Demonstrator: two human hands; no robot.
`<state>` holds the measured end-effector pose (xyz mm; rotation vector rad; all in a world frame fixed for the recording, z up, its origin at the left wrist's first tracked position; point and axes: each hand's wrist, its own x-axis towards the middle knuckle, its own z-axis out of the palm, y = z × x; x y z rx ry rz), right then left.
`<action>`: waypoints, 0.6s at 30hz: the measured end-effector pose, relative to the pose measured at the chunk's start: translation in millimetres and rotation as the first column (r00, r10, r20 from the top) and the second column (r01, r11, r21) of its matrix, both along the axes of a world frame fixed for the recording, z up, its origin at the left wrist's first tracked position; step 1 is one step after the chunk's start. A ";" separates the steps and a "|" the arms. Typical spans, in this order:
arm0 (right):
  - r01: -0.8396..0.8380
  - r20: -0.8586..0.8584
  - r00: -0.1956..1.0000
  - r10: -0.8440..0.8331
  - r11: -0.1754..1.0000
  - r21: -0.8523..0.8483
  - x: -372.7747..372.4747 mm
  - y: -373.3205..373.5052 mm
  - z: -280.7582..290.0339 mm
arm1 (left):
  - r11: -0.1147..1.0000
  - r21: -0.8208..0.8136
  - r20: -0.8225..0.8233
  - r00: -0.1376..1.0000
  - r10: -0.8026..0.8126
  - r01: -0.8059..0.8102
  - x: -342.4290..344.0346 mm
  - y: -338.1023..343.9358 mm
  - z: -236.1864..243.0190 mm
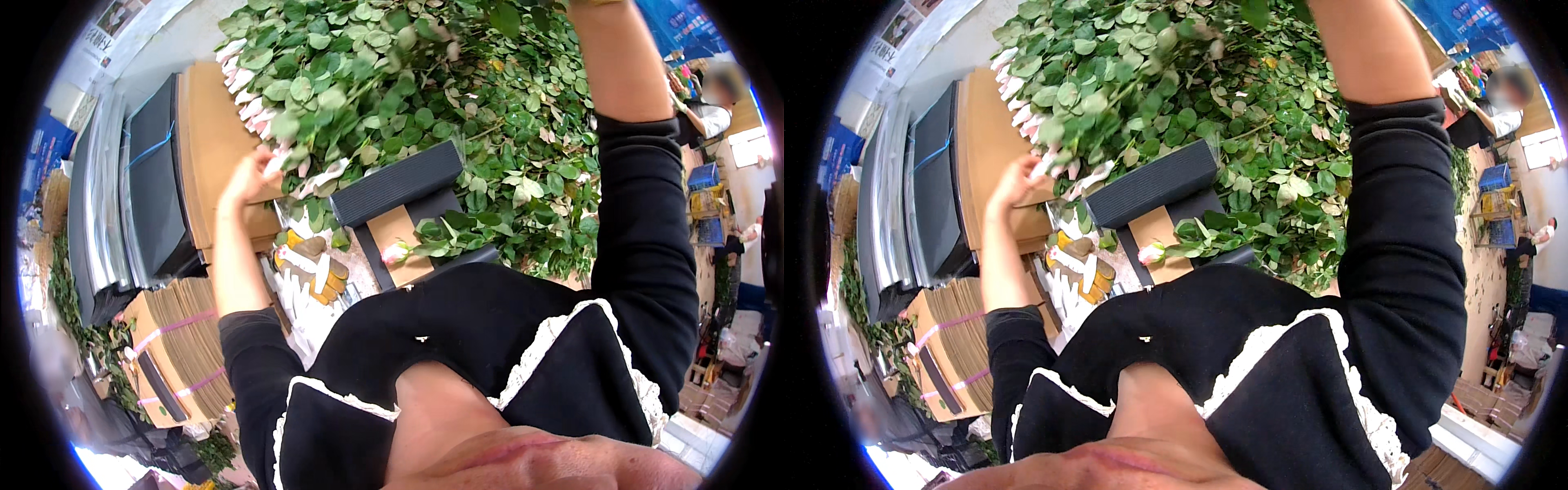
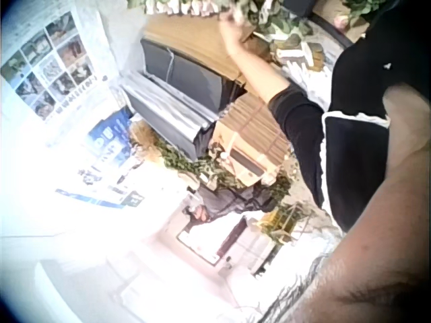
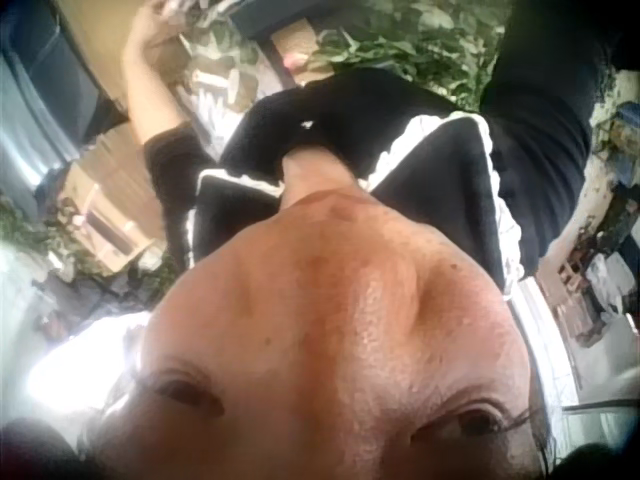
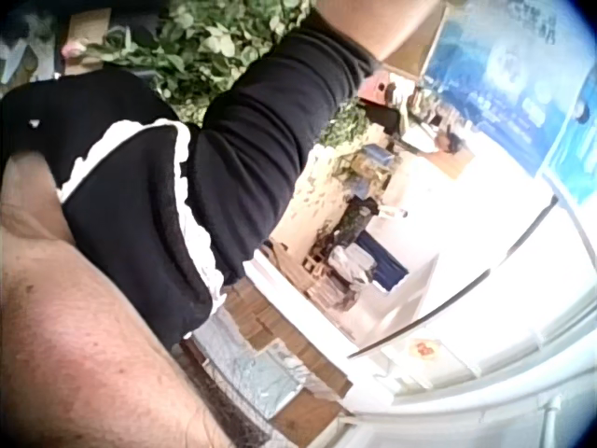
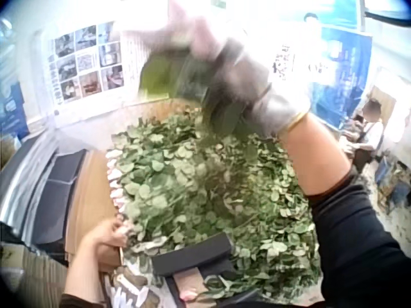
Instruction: The person arranges pink artificial roses and green leaves into a black rectangular container. They place the flowers and foliage into the container, adjust their positions, and then cover the arrangement with a clear plastic sheet.
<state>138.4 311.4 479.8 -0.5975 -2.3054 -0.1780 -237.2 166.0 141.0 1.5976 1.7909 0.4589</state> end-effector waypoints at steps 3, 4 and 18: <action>-0.352 -0.031 0.923 0.383 0.812 -0.465 -48.1 -16.1 -68.5 | 0.990 0.100 0.514 0.857 0.031 -0.096 11.6 -5.3 95.2; -0.437 -0.119 0.874 0.471 0.655 -0.616 -60.2 -16.6 -89.2 | 0.967 0.210 0.501 0.865 0.022 -0.146 19.8 -4.7 117.2; -0.535 0.050 0.778 0.626 0.702 -0.469 -36.5 -78.4 -168.0 | 0.603 0.521 0.807 0.578 -0.118 -0.604 179.3 -87.6 130.9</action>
